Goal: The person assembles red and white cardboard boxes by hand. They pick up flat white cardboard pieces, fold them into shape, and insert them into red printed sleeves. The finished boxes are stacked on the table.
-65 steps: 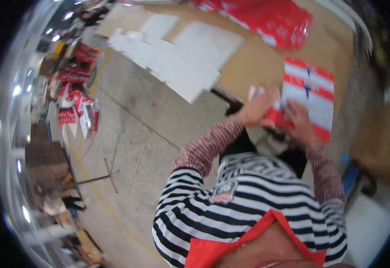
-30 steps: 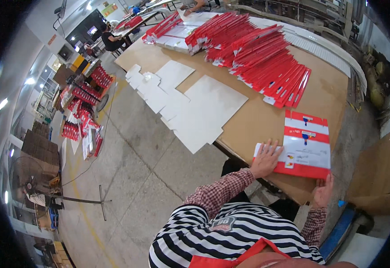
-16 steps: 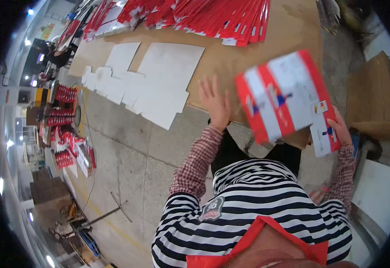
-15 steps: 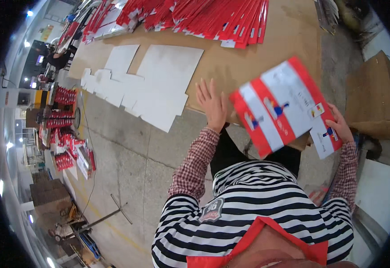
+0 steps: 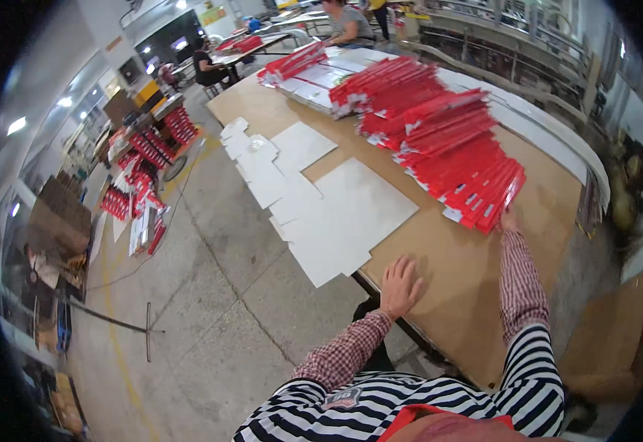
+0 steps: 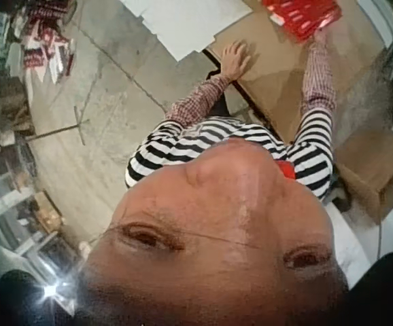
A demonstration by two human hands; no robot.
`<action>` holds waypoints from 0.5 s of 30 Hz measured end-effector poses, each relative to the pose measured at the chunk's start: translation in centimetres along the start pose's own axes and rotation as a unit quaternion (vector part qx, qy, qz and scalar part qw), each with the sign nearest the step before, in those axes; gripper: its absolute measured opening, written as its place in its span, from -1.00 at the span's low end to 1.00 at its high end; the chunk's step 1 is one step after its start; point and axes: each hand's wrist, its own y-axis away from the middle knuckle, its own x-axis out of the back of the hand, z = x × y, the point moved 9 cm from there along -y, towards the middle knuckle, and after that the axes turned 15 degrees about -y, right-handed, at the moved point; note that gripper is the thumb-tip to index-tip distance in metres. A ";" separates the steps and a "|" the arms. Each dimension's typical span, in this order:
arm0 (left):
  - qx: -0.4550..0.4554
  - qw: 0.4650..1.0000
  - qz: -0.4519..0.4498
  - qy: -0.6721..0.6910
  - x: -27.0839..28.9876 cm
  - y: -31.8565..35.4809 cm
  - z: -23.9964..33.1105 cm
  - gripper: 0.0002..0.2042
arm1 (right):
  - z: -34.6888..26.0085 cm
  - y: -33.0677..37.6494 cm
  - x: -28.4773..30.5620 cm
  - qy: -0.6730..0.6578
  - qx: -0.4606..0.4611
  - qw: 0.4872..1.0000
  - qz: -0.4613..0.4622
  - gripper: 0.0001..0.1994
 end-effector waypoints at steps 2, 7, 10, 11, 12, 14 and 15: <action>-0.040 0.998 0.032 0.032 -0.1 -1.6 2.5 -0.52 | -3.1 0.1 6.9 -0.022 0.044 0.999 -0.019 -0.66; -0.080 0.988 0.084 0.101 0.2 -2.3 4.5 -0.66 | -5.6 11.4 14.4 0.333 0.311 0.890 0.005 -0.64; -0.063 0.975 0.091 0.190 1.4 -0.7 -0.5 -0.71 | -4.0 18.6 10.3 0.336 0.155 0.925 -0.088 -0.65; -0.046 0.967 0.097 0.233 2.3 0.3 -3.0 -0.73 | -5.9 22.7 8.0 0.332 0.117 0.931 -0.101 -0.64; -0.049 0.981 0.069 0.173 3.1 -0.2 -4.5 -0.69 | -7.7 25.5 8.6 0.387 0.089 0.912 -0.100 -0.64; -0.041 0.996 -0.016 0.073 5.6 -1.8 -8.2 -0.61 | -6.6 27.7 14.6 0.368 0.100 0.923 -0.050 -0.66; -0.028 0.997 -0.072 0.031 6.5 -1.9 -10.1 -0.56 | -5.9 28.2 16.7 0.364 0.122 0.923 -0.034 -0.67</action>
